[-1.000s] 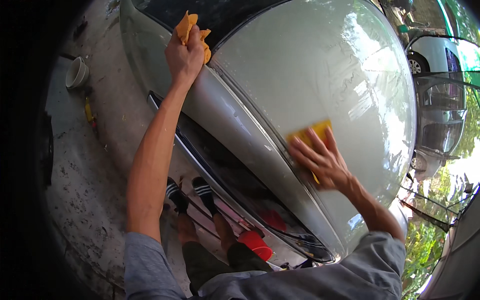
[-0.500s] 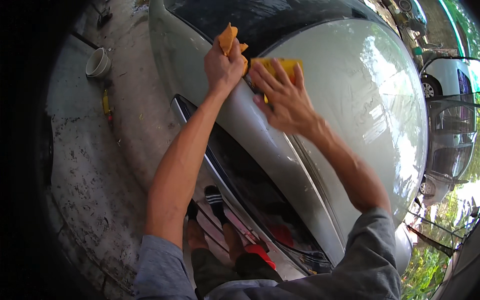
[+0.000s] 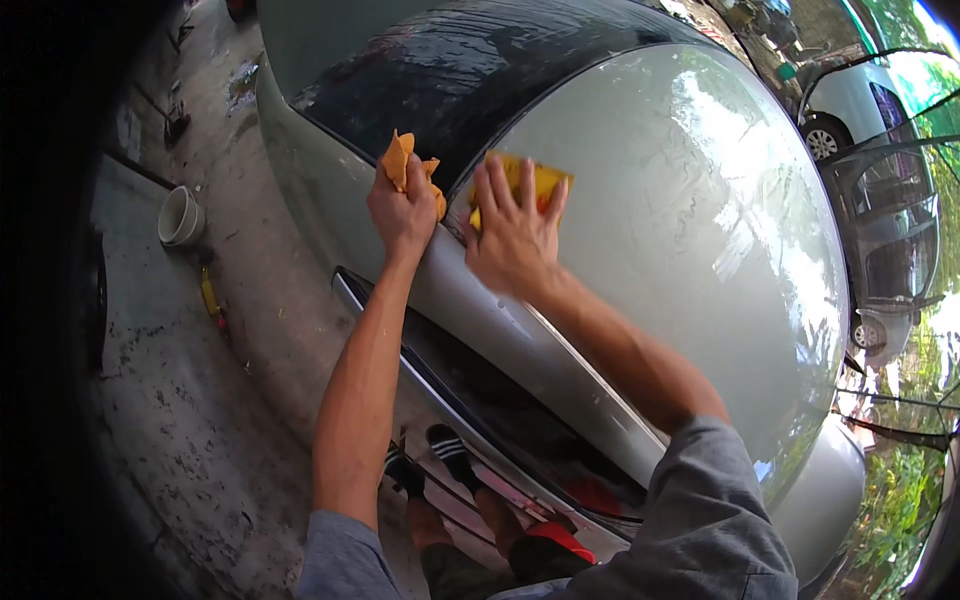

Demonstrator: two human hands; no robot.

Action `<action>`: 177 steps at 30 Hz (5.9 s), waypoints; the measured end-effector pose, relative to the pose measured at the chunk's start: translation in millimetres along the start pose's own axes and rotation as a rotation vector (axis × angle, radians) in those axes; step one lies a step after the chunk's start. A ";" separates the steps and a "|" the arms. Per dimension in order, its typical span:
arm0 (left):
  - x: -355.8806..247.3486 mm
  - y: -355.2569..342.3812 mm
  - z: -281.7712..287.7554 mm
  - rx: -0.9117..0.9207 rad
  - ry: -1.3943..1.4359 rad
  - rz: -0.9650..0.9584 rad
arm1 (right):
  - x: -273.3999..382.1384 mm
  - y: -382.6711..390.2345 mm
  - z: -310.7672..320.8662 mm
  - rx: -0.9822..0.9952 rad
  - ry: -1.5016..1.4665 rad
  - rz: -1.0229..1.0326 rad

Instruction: Sanding a silver car panel with water and sandpaper to prepare it for refinishing.

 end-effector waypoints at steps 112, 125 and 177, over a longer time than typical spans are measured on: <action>21.6 -10.5 -18.5 0.206 -0.244 -0.256 | -0.9 19.8 10.4 0.218 -0.157 0.520; 46.4 -26.3 -13.4 0.207 -0.264 -0.220 | -58.5 122.8 47.1 0.284 -0.158 0.482; 19.6 -30.5 8.0 0.235 -0.251 -0.188 | -82.4 107.2 50.3 0.065 -0.125 0.222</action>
Point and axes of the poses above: each hand's wrist, its own y-axis away from the middle knuckle, its own z-axis out of the back of the hand, x = y × z, the point moved 10 cm from there along -y, towards the middle knuckle, and after that the axes turned 1 degree about -z, right-handed, at the moved point
